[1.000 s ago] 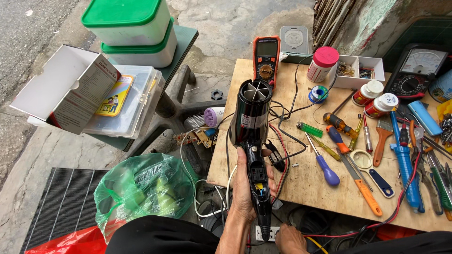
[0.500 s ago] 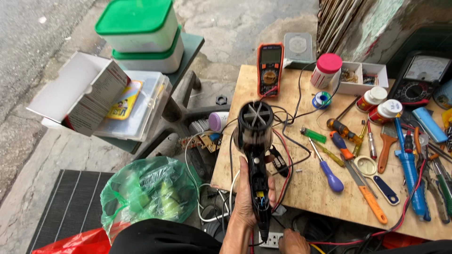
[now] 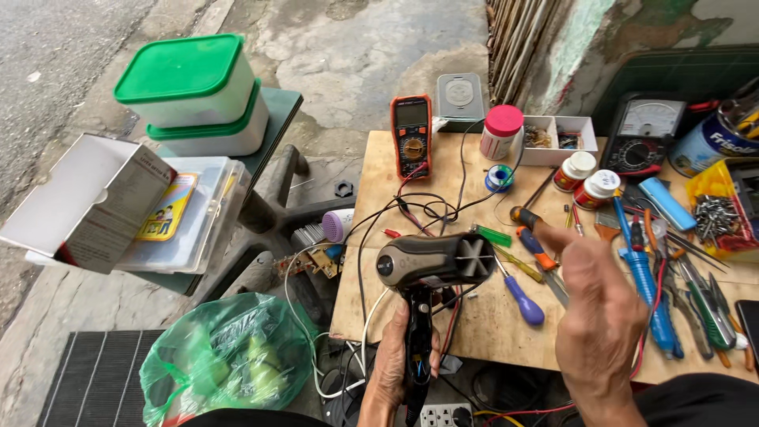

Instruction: The person disassembles a black hair dryer, removes the rear cap, and manipulates the internal wiring and components. They use a multimeter to test electrical connections and reassemble the device, testing its functionality by turning it on.

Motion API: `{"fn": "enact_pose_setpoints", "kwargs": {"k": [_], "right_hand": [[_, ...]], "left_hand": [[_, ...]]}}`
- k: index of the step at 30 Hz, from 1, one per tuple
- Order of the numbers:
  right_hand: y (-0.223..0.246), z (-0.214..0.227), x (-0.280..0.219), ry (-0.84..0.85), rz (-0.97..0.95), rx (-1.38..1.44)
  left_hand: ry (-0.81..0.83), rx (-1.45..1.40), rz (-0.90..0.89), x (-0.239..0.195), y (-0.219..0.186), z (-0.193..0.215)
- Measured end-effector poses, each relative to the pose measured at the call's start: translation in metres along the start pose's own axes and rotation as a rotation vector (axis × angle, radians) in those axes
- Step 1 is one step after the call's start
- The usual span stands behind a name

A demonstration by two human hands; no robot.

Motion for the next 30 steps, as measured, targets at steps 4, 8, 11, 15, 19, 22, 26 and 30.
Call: {"fn": "enact_pose_setpoints", "kwargs": {"k": [4, 8, 11, 15, 19, 22, 26, 30], "right_hand": [[0.033, -0.004, 0.02, -0.015, 0.255, 0.131], [0.016, -0.02, 0.023, -0.016, 0.083, 0.145], [-0.003, -0.039, 0.029, 0.014, -0.089, 0.402], [-0.027, -0.046, 0.036, -0.014, -0.164, 0.443], [-0.067, -0.056, 0.046, 0.025, -0.323, 0.453], [-0.1, -0.065, 0.056, 0.032, -0.42, 0.487], [-0.132, -0.079, 0.06, 0.139, -0.505, 0.552], [-0.103, -0.072, 0.047, 0.136, -0.434, 0.469]], "left_hand": [[-0.152, 0.141, -0.07, -0.007, 0.005, -0.011], [-0.178, 0.265, -0.183, -0.01, 0.008, -0.002], [-0.121, 0.348, -0.28, -0.019, 0.001, -0.009], [-0.162, 0.306, -0.334, -0.02, -0.002, -0.011], [-0.357, 0.691, -0.417, -0.028, -0.015, -0.015], [-0.447, 0.952, -0.642, -0.031, -0.018, -0.021], [-0.523, 1.205, -0.934, -0.038, -0.022, -0.029], [-0.525, 1.345, -1.116, -0.042, -0.02, -0.034]]}}
Point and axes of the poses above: each hand's wrist, its own x-axis towards the middle knuckle, its own z-axis out of the back of the hand, y = z × x, the point moved 3 cm from there along x, towards the middle knuckle, and after that the axes turned 10 degrees about -x, right-handed, at the moved point
